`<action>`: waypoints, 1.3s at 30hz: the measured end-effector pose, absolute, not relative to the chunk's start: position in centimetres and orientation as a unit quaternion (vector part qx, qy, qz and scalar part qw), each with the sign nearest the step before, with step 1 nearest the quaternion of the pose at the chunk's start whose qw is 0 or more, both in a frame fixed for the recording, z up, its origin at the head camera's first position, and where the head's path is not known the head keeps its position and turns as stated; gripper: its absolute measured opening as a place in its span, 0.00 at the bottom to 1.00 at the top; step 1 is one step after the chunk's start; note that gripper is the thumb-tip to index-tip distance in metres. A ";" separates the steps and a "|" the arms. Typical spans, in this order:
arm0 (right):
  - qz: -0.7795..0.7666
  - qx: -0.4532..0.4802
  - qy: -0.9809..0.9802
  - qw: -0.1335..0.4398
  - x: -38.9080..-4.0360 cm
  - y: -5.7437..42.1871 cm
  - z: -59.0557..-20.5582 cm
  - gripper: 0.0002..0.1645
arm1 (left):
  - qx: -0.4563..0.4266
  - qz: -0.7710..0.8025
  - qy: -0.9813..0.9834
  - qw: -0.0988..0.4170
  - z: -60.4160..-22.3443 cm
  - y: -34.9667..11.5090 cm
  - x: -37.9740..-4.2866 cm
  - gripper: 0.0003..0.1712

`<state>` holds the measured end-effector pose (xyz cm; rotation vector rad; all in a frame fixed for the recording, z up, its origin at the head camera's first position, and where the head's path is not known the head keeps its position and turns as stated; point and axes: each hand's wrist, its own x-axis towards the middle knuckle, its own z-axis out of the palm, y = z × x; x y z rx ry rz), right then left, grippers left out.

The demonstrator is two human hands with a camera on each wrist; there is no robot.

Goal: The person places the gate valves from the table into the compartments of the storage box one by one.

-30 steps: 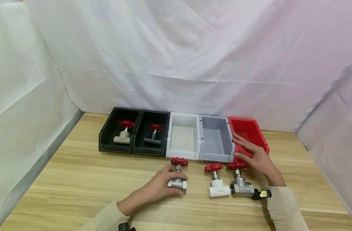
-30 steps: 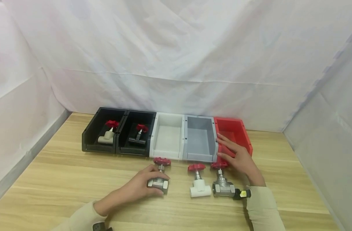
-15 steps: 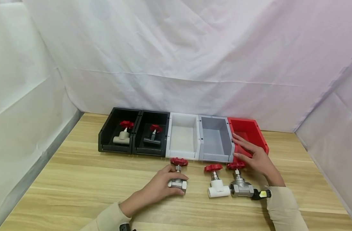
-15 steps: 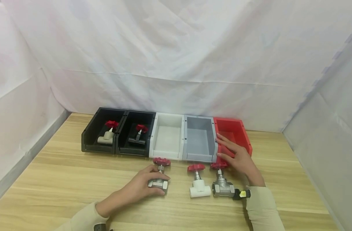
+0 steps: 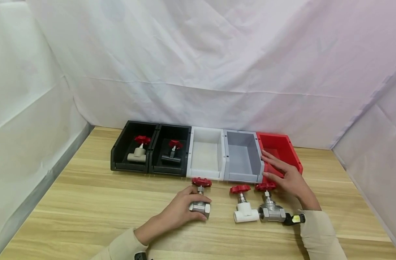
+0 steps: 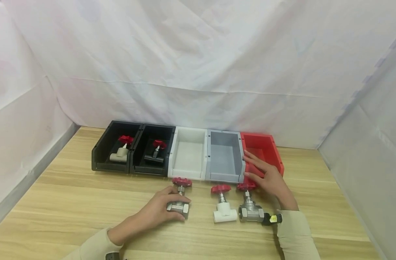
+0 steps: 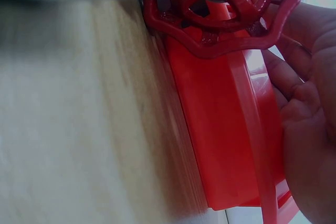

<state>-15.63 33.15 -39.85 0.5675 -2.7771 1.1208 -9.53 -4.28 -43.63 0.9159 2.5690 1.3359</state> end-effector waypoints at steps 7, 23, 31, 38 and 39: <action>0.380 0.188 -0.905 0.043 -16.6 34.4 -41.6 0.41 | 0.298 0.439 0.846 0.046 -43.8 -4.3 -9.6 0.26; 0.372 0.191 -0.907 0.046 -16.2 34.2 -41.2 0.40 | 0.293 0.449 0.843 0.033 -43.6 -4.2 -9.5 0.25; 0.371 0.194 -0.907 0.050 -15.8 33.6 -40.5 0.39 | 0.290 0.446 0.846 0.043 -43.5 -4.0 -9.3 0.24; 0.370 0.198 -0.906 0.050 -16.6 34.7 -41.8 0.40 | 0.291 0.448 0.844 0.048 -43.1 -3.8 -9.3 0.23; 0.370 0.199 -0.906 0.050 -16.7 34.8 -42.0 0.40 | 0.291 0.448 0.844 0.049 -43.1 -3.8 -9.3 0.23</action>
